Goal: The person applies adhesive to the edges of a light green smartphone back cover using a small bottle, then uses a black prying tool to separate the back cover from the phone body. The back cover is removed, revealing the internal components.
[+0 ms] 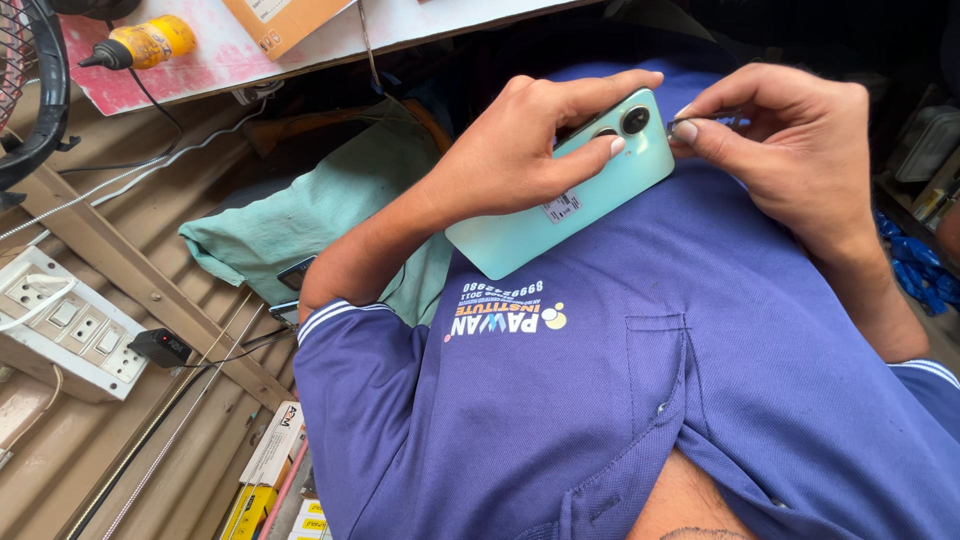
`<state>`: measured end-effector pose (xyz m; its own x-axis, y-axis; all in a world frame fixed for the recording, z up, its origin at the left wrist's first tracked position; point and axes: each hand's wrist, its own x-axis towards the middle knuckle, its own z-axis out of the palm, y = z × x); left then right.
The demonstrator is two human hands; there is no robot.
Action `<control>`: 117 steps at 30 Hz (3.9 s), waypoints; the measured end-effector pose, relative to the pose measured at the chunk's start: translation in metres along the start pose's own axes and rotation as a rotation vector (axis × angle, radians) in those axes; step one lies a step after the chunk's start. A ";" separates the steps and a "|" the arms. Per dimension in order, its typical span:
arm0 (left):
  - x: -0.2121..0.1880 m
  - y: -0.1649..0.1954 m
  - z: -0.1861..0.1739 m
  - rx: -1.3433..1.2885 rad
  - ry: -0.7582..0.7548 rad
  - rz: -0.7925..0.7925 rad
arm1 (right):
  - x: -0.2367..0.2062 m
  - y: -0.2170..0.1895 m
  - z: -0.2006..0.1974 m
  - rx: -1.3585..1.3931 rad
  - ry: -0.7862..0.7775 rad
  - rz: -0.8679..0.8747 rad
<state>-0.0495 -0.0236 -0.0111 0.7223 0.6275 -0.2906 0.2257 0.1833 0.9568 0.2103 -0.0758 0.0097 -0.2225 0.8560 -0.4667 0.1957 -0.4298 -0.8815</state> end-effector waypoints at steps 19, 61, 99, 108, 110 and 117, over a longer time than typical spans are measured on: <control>-0.008 -0.003 -0.004 -0.030 0.050 -0.007 | 0.005 -0.010 0.005 0.145 0.101 -0.067; 0.008 0.060 0.022 -0.085 0.624 0.265 | 0.014 -0.031 0.004 0.013 0.290 -0.546; 0.003 0.086 0.015 0.234 0.654 0.300 | 0.013 -0.059 0.010 -0.127 0.429 -0.399; 0.002 0.086 0.015 0.242 0.652 0.300 | 0.012 -0.052 0.008 -0.145 0.390 -0.501; 0.002 0.085 0.015 0.244 0.653 0.303 | 0.011 -0.051 0.008 -0.182 0.398 -0.519; 0.005 0.084 0.020 0.277 0.681 0.322 | 0.009 -0.057 0.014 -0.368 0.468 -0.610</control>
<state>-0.0138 -0.0203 0.0675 0.2424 0.9578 0.1546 0.2927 -0.2241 0.9296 0.1839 -0.0474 0.0551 0.0119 0.9728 0.2313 0.4854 0.1966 -0.8519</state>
